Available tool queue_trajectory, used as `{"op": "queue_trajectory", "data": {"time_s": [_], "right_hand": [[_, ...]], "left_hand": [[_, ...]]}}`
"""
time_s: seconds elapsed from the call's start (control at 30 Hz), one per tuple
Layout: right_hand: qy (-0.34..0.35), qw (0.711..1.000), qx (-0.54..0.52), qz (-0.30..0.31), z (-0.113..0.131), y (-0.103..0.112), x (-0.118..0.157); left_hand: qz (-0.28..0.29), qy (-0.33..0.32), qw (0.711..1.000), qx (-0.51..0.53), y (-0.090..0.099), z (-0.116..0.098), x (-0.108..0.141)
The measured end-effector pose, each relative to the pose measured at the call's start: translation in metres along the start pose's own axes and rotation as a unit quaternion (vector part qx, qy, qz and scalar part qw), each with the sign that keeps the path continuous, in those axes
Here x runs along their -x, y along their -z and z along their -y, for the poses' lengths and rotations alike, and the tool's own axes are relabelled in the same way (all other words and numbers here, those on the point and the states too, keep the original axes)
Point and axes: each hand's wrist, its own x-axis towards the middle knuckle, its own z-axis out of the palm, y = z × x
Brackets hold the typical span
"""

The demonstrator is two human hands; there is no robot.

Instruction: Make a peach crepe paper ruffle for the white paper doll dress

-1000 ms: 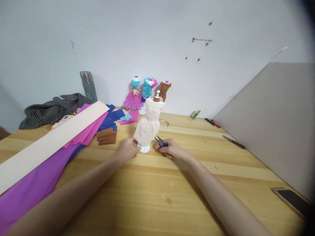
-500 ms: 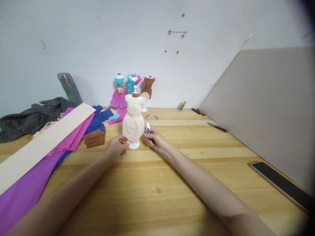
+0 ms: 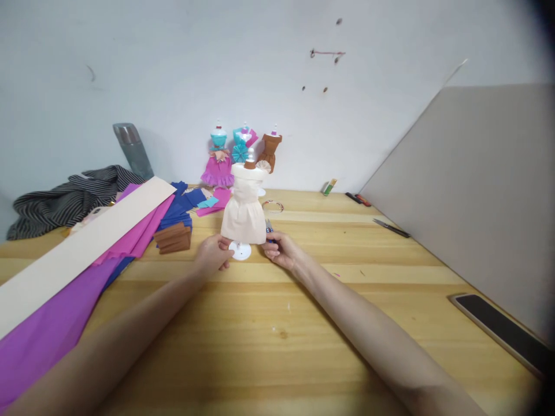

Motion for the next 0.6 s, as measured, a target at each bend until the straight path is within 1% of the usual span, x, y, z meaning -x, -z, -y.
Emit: {"op": "queue_trajectory", "data": {"time_s": [0.2,0.37,0.47,0.6], "right_hand": [[-0.025,1.000,0.001,-0.014,0.000,0.003,-0.003],[-0.046,0.999,0.014,-0.016,0.003,0.003,-0.004],[-0.033,0.999,0.021,-0.014,0.003,0.000,0.000],[0.001,0.999,0.038,-0.017,0.000,-0.007,0.009]], "left_hand": [[-0.001,0.016,1.000,0.013,0.000,-0.004,0.001],[0.001,0.021,0.999,0.041,-0.002,-0.002,0.001],[0.009,0.029,0.997,0.078,0.001,0.000,-0.001],[0.035,0.058,0.986,0.152,0.010,-0.002,-0.002]]}}
